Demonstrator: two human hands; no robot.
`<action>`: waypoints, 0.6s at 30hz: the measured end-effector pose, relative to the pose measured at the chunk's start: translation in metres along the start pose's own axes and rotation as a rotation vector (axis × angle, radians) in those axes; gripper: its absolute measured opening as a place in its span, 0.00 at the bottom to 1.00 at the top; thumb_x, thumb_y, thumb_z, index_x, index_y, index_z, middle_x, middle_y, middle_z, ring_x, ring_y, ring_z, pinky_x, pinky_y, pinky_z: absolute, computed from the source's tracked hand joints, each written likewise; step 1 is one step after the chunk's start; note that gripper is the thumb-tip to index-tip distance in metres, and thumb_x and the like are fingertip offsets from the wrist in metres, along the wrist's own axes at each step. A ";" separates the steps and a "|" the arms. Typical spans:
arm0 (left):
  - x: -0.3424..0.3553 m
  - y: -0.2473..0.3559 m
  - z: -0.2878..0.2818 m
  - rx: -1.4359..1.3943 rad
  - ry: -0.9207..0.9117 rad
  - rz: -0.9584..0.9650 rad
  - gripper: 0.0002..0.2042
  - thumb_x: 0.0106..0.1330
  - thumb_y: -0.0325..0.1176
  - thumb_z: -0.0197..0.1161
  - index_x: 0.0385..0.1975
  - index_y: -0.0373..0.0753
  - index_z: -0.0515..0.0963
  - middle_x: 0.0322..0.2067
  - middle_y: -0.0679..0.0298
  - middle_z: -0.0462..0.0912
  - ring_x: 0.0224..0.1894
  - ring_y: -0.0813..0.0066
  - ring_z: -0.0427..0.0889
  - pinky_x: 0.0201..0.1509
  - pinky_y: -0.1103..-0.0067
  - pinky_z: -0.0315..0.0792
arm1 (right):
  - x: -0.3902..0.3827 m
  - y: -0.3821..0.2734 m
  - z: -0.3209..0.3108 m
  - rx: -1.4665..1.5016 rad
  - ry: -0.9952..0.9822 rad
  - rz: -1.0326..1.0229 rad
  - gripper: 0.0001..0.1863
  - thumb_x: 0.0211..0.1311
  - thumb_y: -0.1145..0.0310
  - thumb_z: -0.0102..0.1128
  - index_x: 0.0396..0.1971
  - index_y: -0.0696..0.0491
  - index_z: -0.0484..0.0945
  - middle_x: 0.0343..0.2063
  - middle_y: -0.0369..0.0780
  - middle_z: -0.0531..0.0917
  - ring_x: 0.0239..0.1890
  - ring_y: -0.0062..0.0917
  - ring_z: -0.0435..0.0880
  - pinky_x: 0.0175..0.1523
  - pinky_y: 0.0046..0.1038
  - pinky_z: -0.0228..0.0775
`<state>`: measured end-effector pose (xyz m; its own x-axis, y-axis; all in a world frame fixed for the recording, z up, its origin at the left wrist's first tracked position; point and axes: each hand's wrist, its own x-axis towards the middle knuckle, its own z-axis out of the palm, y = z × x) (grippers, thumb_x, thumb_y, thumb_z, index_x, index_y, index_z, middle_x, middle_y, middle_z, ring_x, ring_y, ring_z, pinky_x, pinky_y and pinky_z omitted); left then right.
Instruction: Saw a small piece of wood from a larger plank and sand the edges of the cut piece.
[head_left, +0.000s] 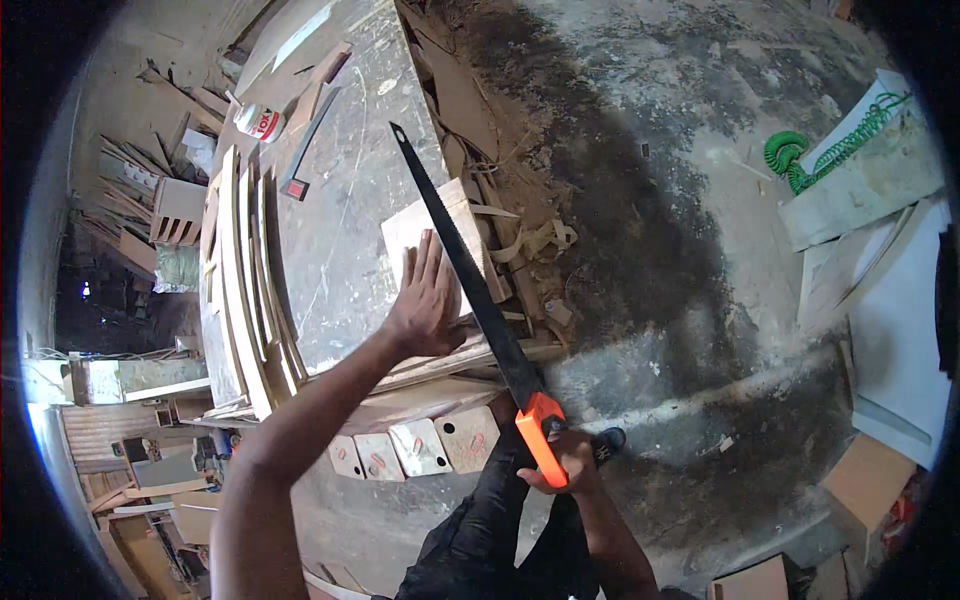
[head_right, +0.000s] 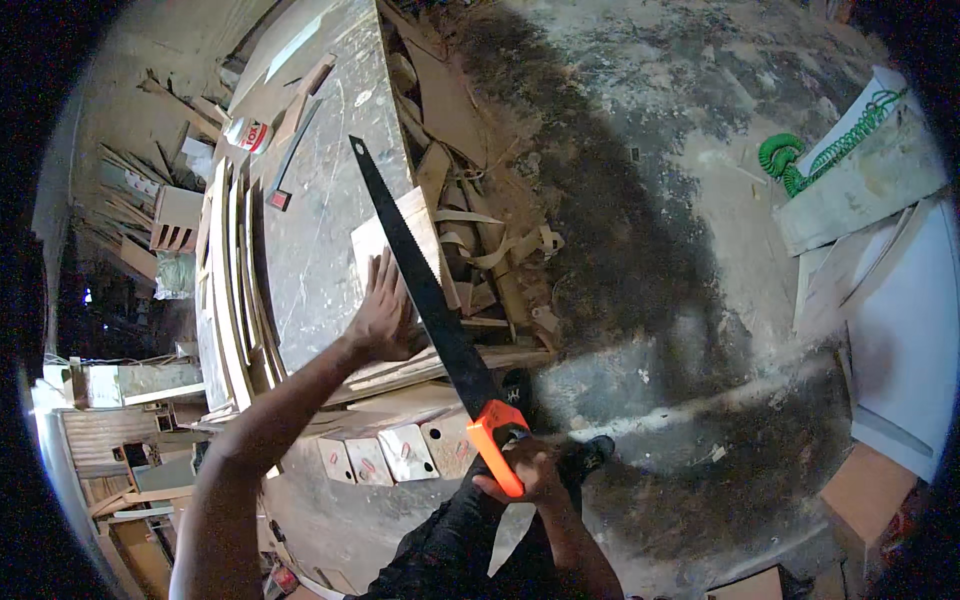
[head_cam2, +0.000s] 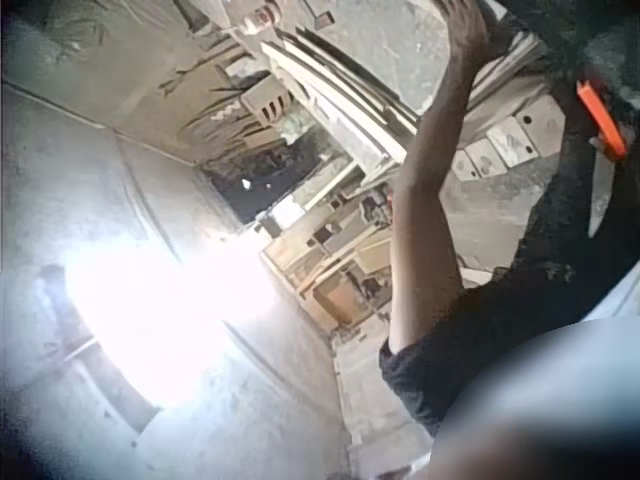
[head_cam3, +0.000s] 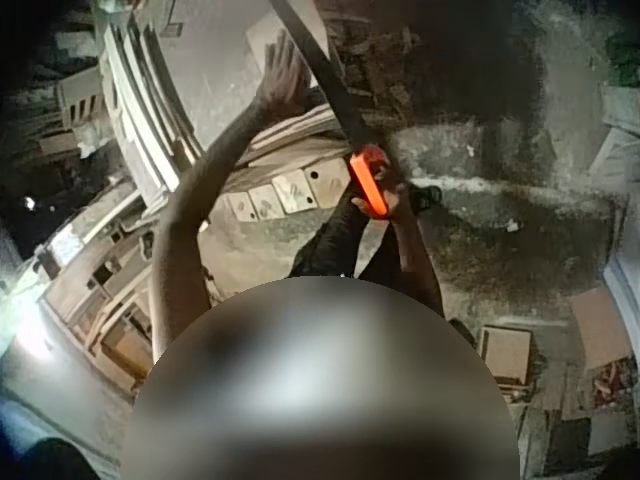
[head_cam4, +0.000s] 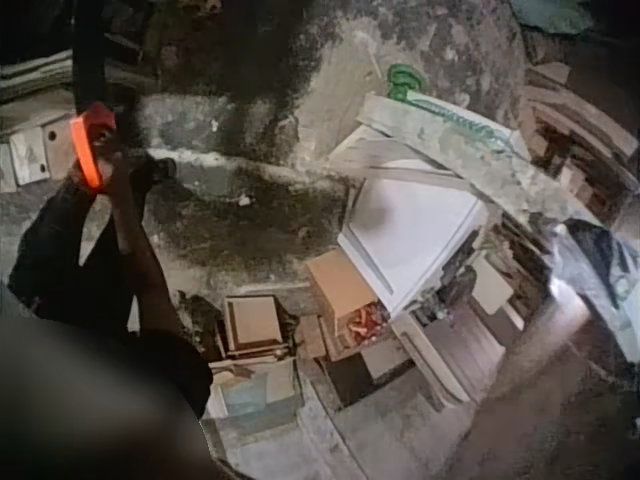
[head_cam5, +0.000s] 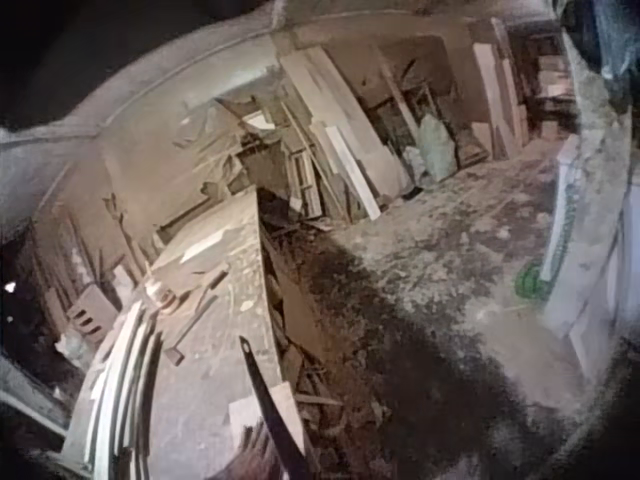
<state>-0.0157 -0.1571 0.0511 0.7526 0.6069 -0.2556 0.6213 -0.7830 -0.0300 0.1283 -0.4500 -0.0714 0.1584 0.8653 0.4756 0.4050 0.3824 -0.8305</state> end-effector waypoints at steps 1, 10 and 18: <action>0.000 -0.007 0.010 -0.006 0.053 0.040 0.50 0.54 0.50 0.64 0.64 0.18 0.44 0.67 0.28 0.41 0.71 0.30 0.36 0.71 0.45 0.37 | 0.002 0.001 -0.001 -0.016 -0.034 -0.015 0.24 0.43 0.53 0.74 0.34 0.55 0.78 0.31 0.42 0.80 0.32 0.38 0.82 0.38 0.36 0.75; 0.008 -0.007 0.031 0.174 0.187 -0.028 0.44 0.61 0.51 0.56 0.66 0.21 0.46 0.69 0.35 0.42 0.73 0.39 0.38 0.72 0.48 0.36 | 0.011 -0.005 0.000 0.023 -0.148 0.114 0.26 0.46 0.53 0.71 0.39 0.57 0.78 0.27 0.44 0.80 0.26 0.43 0.81 0.30 0.38 0.75; 0.003 -0.013 0.039 0.087 0.202 -0.058 0.39 0.66 0.45 0.51 0.67 0.21 0.45 0.70 0.37 0.40 0.74 0.43 0.36 0.74 0.51 0.34 | -0.004 -0.008 -0.011 -0.142 -0.161 0.093 0.23 0.48 0.53 0.64 0.41 0.53 0.79 0.36 0.46 0.81 0.33 0.44 0.82 0.38 0.41 0.73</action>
<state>-0.0306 -0.1503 0.0127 0.7497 0.6597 -0.0524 0.6506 -0.7492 -0.1241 0.1344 -0.4599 -0.0632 0.0597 0.9397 0.3368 0.5194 0.2588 -0.8144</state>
